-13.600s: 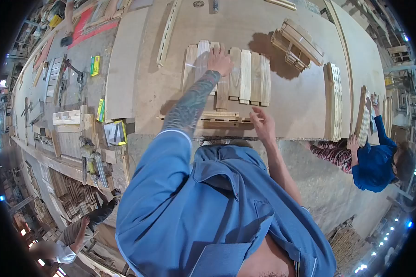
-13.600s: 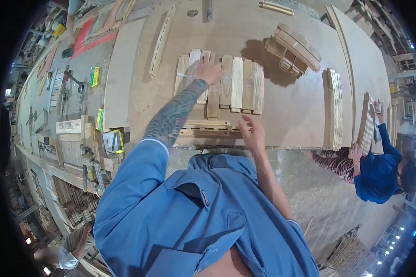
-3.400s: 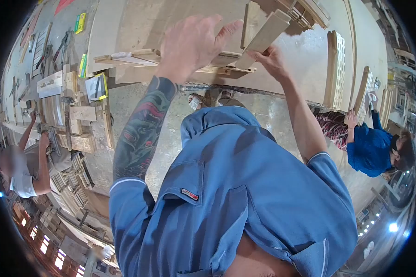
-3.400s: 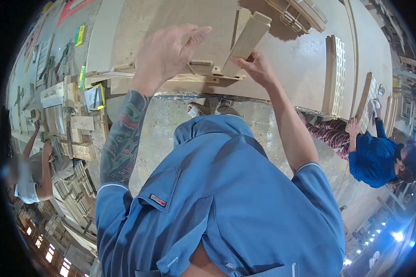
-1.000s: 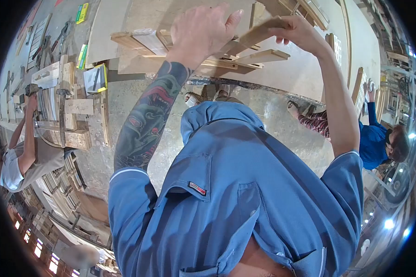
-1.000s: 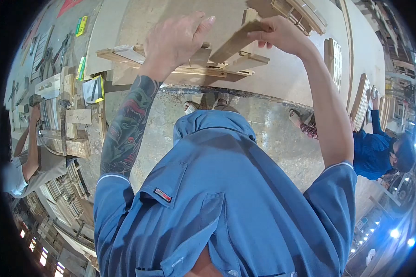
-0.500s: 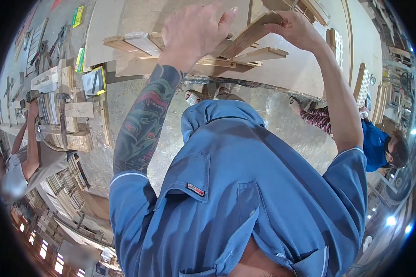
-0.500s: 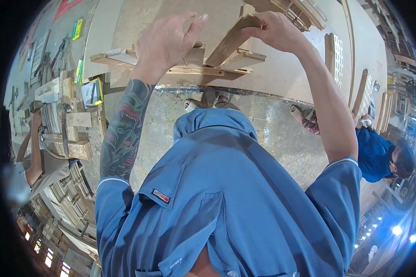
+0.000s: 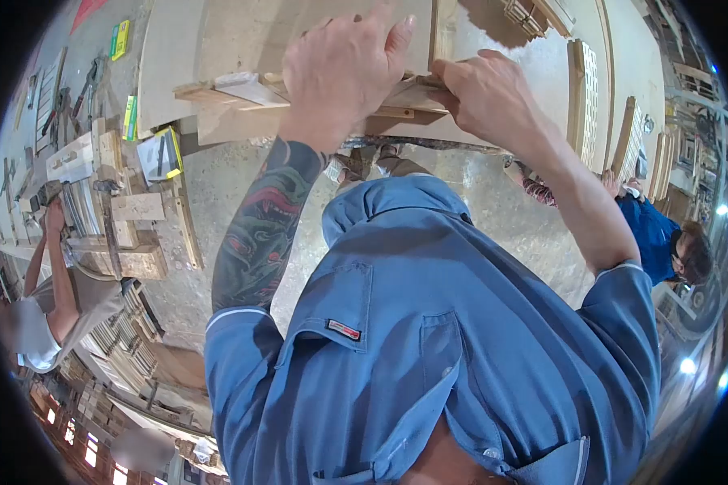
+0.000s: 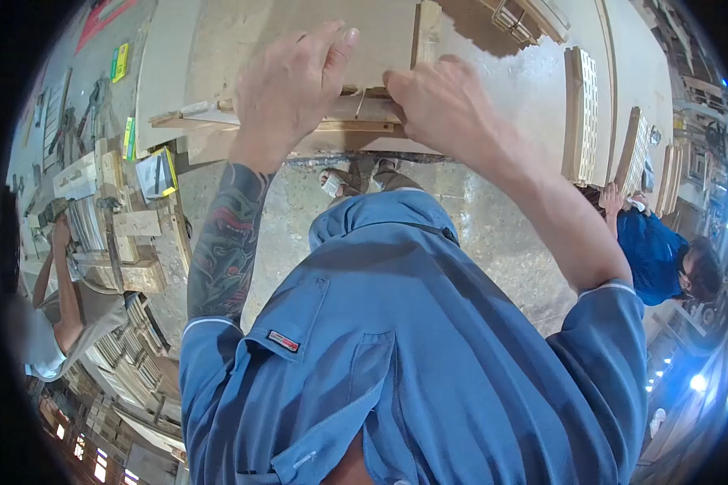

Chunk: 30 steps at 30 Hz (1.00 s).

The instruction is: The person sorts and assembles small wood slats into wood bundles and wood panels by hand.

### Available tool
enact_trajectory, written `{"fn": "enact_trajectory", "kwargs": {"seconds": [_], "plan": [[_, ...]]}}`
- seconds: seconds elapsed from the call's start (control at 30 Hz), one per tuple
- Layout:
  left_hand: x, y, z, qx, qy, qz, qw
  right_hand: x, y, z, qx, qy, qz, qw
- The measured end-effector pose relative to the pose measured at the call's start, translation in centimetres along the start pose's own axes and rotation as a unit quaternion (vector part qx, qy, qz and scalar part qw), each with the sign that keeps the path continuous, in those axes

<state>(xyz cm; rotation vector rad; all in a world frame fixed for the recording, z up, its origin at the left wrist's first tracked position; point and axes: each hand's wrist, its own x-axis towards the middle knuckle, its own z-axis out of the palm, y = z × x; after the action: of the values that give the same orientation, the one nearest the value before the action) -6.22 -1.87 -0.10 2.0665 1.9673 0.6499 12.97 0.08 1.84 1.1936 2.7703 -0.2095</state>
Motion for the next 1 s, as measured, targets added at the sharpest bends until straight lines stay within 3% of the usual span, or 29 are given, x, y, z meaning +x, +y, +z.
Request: {"fn": "enact_trajectory", "kwargs": {"seconds": [0.1,0.23,0.3,0.33,0.4,0.43,0.47,0.53,0.67,0.7,0.77,0.8,0.87,0.9,0.97,1.0], "plan": [[-0.1,0.1,0.4,0.004,-0.018,0.003,1.0,-0.1,0.6,0.0,0.057,-0.037,0.044,0.997],[-0.1,-0.5,1.2,-0.007,0.048,0.052,0.997,-1.5,2.3,-0.2,0.193,-0.034,0.026,0.98],[-0.7,-0.4,0.4,-0.004,0.037,0.051,0.998,-0.9,6.9,0.4,0.488,0.035,0.085,0.868],[-0.7,-0.2,-0.1,-0.014,-0.006,0.023,1.0,-0.5,9.2,0.5,0.521,0.068,0.201,0.827],[-0.6,0.1,-0.5,-0.019,-0.05,0.003,0.999,2.3,15.2,8.6,0.408,0.105,0.289,0.86],[-0.6,0.1,-0.3,-0.013,-0.029,0.015,0.999,3.4,16.0,11.7,0.34,0.066,0.339,0.875],[-0.7,0.2,-0.1,-0.007,-0.011,0.025,1.0,4.4,15.4,14.9,0.271,0.021,0.387,0.881],[-0.6,0.2,0.0,-0.013,-0.018,0.026,0.999,6.1,12.4,22.0,0.112,0.074,0.435,0.89],[-0.6,0.7,-0.5,0.007,-0.057,-0.016,0.998,6.5,9.4,23.1,0.2,0.173,0.415,0.87],[-0.7,0.8,-0.6,0.009,-0.063,-0.019,0.998,6.1,9.8,22.1,0.204,0.167,0.416,0.87],[-0.5,1.1,-0.7,0.014,-0.063,-0.045,0.997,4.7,11.9,20.3,0.419,0.06,0.336,0.841],[-0.6,1.1,-0.6,0.012,-0.064,-0.048,0.997,3.2,12.4,19.6,0.418,0.057,0.335,0.842],[-0.7,0.9,-0.4,0.011,-0.049,-0.045,0.998,-1.0,12.1,17.8,0.644,0.165,0.281,0.692],[-0.7,0.8,-0.4,0.01,-0.048,-0.051,0.997,-2.9,11.6,16.4,0.643,0.16,0.279,0.695],[-0.6,0.8,-0.2,0.019,-0.039,-0.048,0.998,-5.7,10.9,14.2,0.58,0.08,0.222,0.78],[-0.6,0.9,-0.3,0.019,-0.042,-0.05,0.998,-6.1,11.2,15.0,0.58,0.077,0.222,0.78]]}}
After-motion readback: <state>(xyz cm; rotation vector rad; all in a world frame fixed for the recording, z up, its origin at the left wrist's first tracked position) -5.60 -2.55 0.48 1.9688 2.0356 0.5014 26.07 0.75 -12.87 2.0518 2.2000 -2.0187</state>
